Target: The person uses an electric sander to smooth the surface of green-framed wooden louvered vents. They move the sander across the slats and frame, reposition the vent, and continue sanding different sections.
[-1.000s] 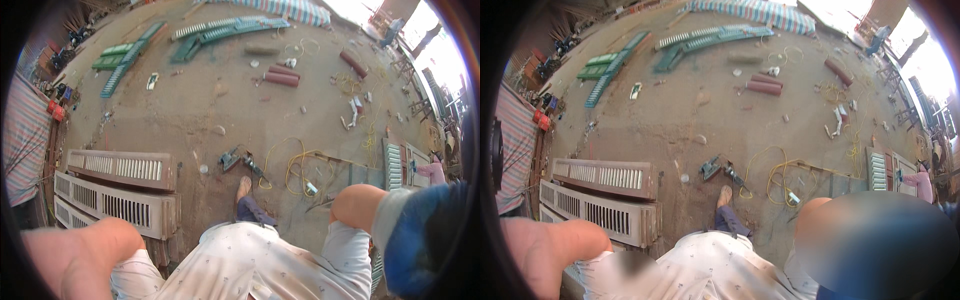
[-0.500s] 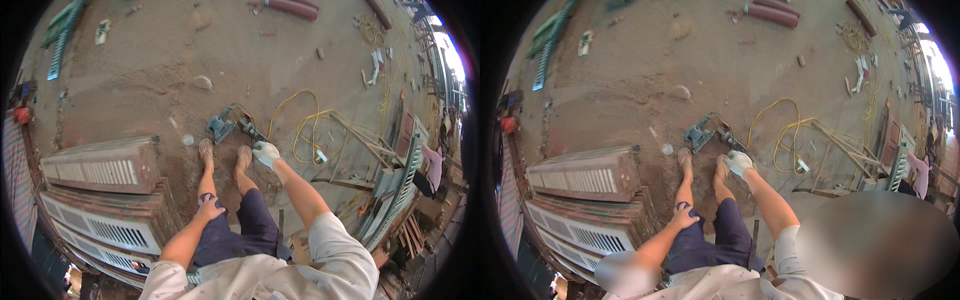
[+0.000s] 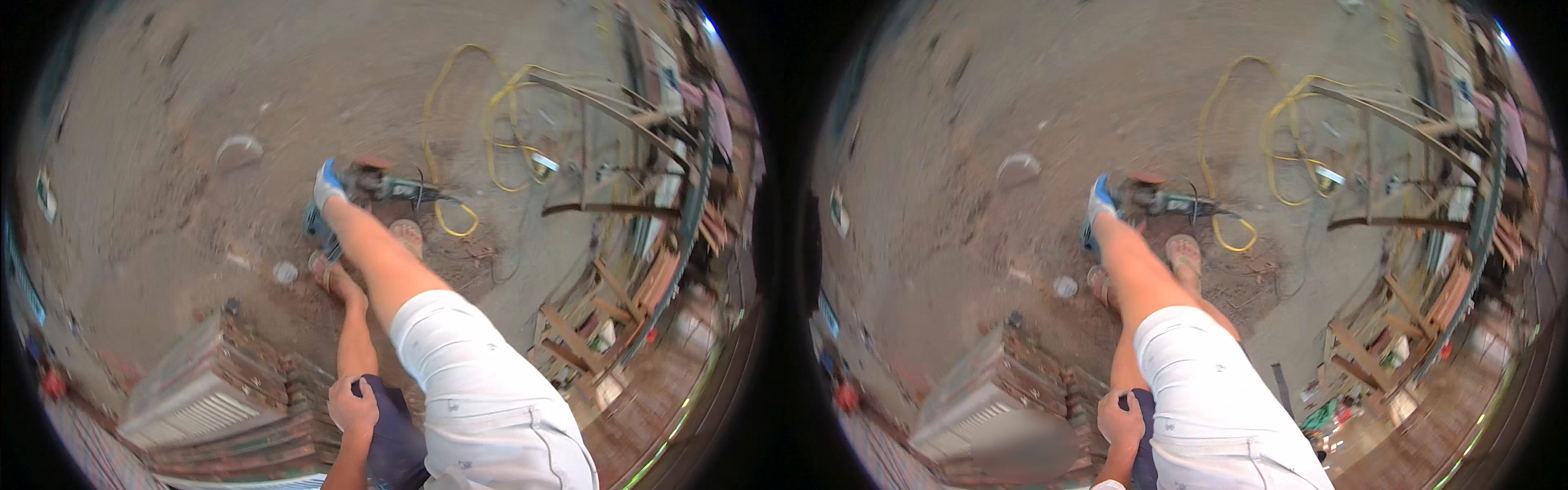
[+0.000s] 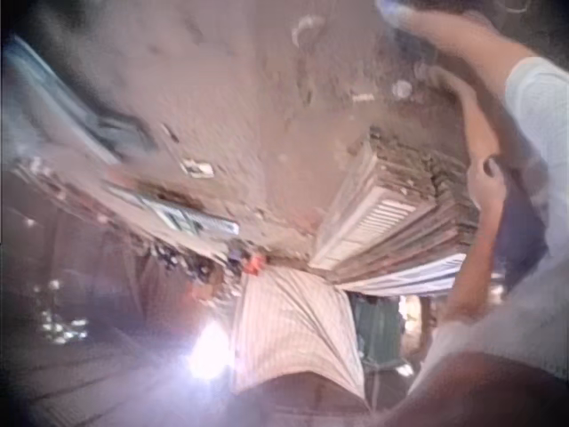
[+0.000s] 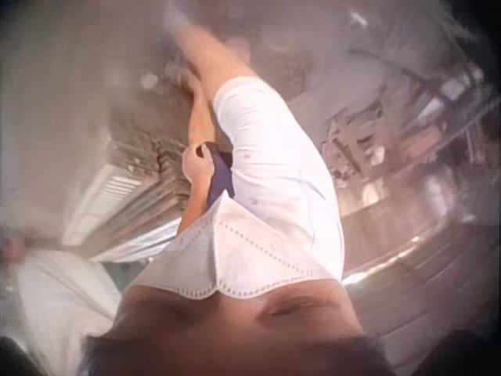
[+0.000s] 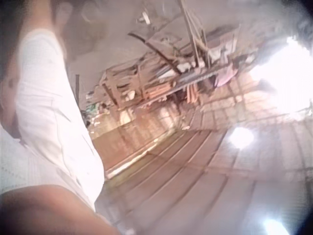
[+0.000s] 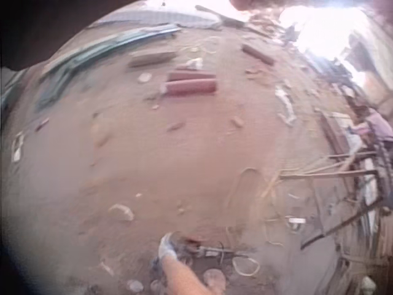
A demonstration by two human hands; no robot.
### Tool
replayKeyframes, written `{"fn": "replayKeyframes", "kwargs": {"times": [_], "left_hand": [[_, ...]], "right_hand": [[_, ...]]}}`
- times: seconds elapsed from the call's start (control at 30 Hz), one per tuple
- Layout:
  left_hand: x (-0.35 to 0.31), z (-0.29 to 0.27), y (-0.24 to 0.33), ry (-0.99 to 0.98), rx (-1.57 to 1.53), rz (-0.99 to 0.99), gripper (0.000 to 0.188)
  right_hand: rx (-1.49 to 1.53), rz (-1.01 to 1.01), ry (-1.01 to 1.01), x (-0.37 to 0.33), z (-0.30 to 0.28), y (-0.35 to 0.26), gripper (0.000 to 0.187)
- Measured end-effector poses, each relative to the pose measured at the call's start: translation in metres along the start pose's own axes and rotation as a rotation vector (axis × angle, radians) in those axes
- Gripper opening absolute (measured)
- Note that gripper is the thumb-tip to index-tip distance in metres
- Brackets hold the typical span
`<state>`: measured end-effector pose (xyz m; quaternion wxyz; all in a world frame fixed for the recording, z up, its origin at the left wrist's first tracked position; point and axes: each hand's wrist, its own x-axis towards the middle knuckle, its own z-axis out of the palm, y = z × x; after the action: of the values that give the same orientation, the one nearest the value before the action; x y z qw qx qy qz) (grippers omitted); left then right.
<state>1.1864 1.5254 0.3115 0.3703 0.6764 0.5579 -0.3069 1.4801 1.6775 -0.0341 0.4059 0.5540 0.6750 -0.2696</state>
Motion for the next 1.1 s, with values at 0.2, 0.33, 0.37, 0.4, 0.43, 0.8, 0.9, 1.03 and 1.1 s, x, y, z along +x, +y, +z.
{"fn": "replayKeyframes", "kwargs": {"times": [0.2,0.33,0.37,0.4,0.43,0.8,0.9,1.03,1.1], "left_hand": [[-0.001,-0.012,-0.005,-0.035,0.152,0.148,0.028],[0.007,0.009,-0.035,-0.052,0.174,0.267,0.031],[0.007,0.008,-0.037,-0.077,0.244,0.331,0.032],[0.001,0.002,-0.032,-0.138,0.232,0.431,0.033],[-0.005,-0.011,-0.028,-0.215,0.244,0.531,0.035],[-0.085,-0.02,0.09,-0.444,0.744,0.796,0.048],[-0.108,-0.007,0.14,-0.312,0.792,0.749,0.052],[-0.143,0.027,0.192,-0.087,0.859,0.827,0.05],[-0.188,0.08,0.206,-0.352,0.533,0.683,0.049]], "right_hand": [[0.864,0.643,0.055,-0.173,0.098,-0.068,0.057],[1.741,0.664,0.177,-0.407,0.079,-0.071,0.049],[1.801,0.783,0.227,-0.488,0.076,-0.086,0.05],[1.899,0.98,0.207,-0.572,0.051,-0.092,0.062],[1.957,1.073,0.314,-0.645,0.055,-0.127,0.076],[2.834,1.662,2.215,-0.983,0.207,-0.21,0.024],[2.513,1.978,2.319,-1.015,0.256,-0.246,0.024],[2.364,2.134,2.605,-1.056,0.311,-0.294,0.027],[2.313,2.312,2.539,-1.091,0.346,-0.333,0.027]]}}
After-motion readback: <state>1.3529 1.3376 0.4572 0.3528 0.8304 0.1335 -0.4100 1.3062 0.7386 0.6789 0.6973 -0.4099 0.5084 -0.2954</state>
